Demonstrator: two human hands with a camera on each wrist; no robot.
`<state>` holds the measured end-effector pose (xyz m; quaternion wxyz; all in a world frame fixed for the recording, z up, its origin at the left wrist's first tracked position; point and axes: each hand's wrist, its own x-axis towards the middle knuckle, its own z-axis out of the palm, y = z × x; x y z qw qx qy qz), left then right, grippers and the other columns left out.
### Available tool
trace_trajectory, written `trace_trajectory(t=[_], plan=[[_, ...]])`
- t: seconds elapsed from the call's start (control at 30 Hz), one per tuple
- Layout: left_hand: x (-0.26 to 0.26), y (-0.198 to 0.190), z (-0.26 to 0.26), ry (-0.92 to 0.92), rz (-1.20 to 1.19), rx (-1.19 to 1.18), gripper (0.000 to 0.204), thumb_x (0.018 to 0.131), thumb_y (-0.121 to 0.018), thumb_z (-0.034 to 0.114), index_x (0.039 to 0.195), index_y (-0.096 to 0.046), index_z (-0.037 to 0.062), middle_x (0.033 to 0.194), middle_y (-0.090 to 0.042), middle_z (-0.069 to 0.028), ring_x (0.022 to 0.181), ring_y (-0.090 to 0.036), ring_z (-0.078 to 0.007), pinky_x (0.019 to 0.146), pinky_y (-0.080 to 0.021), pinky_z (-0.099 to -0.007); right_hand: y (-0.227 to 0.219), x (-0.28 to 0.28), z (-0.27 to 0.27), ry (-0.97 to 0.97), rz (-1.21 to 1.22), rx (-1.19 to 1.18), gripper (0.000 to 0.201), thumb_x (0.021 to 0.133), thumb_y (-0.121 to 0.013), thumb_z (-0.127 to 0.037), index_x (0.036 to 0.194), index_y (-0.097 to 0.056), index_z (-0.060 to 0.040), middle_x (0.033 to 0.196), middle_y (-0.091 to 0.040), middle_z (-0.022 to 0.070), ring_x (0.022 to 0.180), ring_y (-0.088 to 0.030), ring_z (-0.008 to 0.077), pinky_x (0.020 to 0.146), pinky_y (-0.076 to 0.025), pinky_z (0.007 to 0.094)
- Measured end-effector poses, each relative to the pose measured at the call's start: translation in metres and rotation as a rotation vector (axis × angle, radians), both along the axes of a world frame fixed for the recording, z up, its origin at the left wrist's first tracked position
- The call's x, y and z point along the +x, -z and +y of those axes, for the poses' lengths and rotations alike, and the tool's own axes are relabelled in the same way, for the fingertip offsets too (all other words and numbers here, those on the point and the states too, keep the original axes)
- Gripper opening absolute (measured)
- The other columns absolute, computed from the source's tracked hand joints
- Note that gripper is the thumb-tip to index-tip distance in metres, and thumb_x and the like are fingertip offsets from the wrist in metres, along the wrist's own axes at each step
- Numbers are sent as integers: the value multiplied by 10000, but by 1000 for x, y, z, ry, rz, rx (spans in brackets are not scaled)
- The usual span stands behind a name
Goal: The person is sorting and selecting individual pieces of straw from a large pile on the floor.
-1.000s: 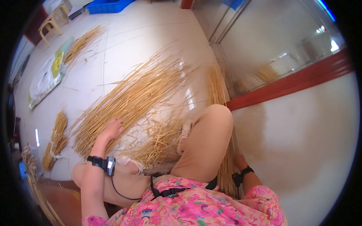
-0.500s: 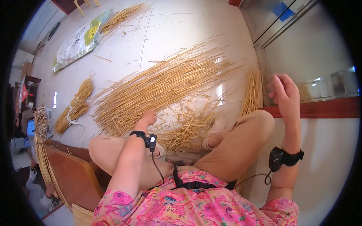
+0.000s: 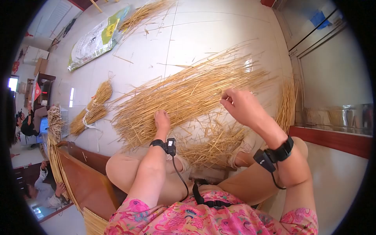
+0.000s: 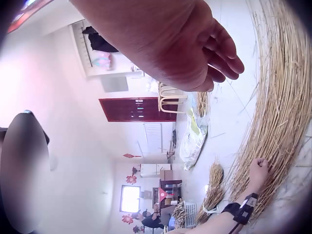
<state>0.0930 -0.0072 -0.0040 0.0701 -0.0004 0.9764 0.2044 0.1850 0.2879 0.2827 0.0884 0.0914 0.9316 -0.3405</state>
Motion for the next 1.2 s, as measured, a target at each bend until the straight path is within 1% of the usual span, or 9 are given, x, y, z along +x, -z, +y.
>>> trace_trajectory(t=[0.37, 0.47, 0.6, 0.77, 0.87, 0.97, 1.03, 1.1, 1.2], plan=[[-29, 19, 0, 251, 6, -90, 219, 727, -659, 87, 942, -627, 115, 1004, -522, -95, 1008, -493, -295, 834, -454, -397, -17, -2, -6, -15, 52, 141, 162, 821, -613, -171, 871, -586, -20, 771, -627, 157, 697, -608, 343, 616, -484, 403], [-24, 24, 3, 233, 25, -135, 187, 715, -665, 85, 897, -633, 106, 978, -527, -98, 982, -508, -292, 827, -452, -403, -17, -1, -7, -18, 43, 150, 162, 816, -617, -170, 872, -585, -21, 778, -627, 156, 704, -608, 345, 620, -485, 410], [-27, 35, -3, 219, 73, 13, 146, 689, -679, 55, 825, -634, 84, 934, -549, -108, 949, -522, -302, 817, -449, -404, -16, -1, -6, -11, 89, 177, 164, 812, -618, -172, 865, -584, -21, 780, -627, 159, 704, -607, 348, 620, -483, 416], [-26, 16, -7, 243, 142, 200, 143, 658, -704, 27, 780, -642, 68, 901, -587, -121, 889, -562, -292, 772, -468, -370, -14, -1, -2, -11, 93, 183, 169, 815, -611, -186, 861, -591, -24, 764, -627, 168, 709, -606, 350, 621, -481, 421], [-38, 4, -10, 311, 56, 352, 96, 696, -676, 49, 791, -673, 62, 831, -616, -116, 807, -591, -285, 725, -481, -344, -10, -2, 3, -24, 110, 198, 173, 819, -603, -193, 866, -595, -27, 757, -629, 169, 715, -609, 349, 624, -482, 421], [-53, -30, -8, 327, -152, 380, 73, 734, -689, 93, 792, -680, 51, 824, -658, -111, 739, -622, -245, 692, -490, -321, -9, -3, 3, -19, 127, 201, 179, 823, -596, -201, 873, -604, -29, 758, -634, 165, 718, -615, 344, 632, -486, 417], [-68, -51, -7, 352, -315, 468, 122, 799, -663, 133, 874, -666, 36, 771, -662, -68, 676, -607, -150, 635, -473, -273, -8, -4, 1, -28, 94, 199, 184, 825, -591, -205, 878, -612, -30, 765, -638, 161, 724, -618, 341, 639, -490, 414], [-73, -116, 0, 390, -376, 491, 141, 826, -640, 133, 919, -654, 28, 746, -649, -43, 655, -585, -106, 611, -461, -248, -9, -4, -2, -56, 30, 186, 187, 829, -585, -206, 886, -621, -32, 773, -642, 155, 733, -621, 341, 648, -494, 411], [-58, -171, 18, 421, -327, 593, 142, 853, -609, 118, 950, -642, 21, 715, -624, -19, 651, -562, -79, 598, -450, -229, 0, -3, -8, -102, 30, 51, 210, 826, -593, -222, 880, -630, -22, 764, -643, 151, 721, -626, 318, 652, -497, 400]])
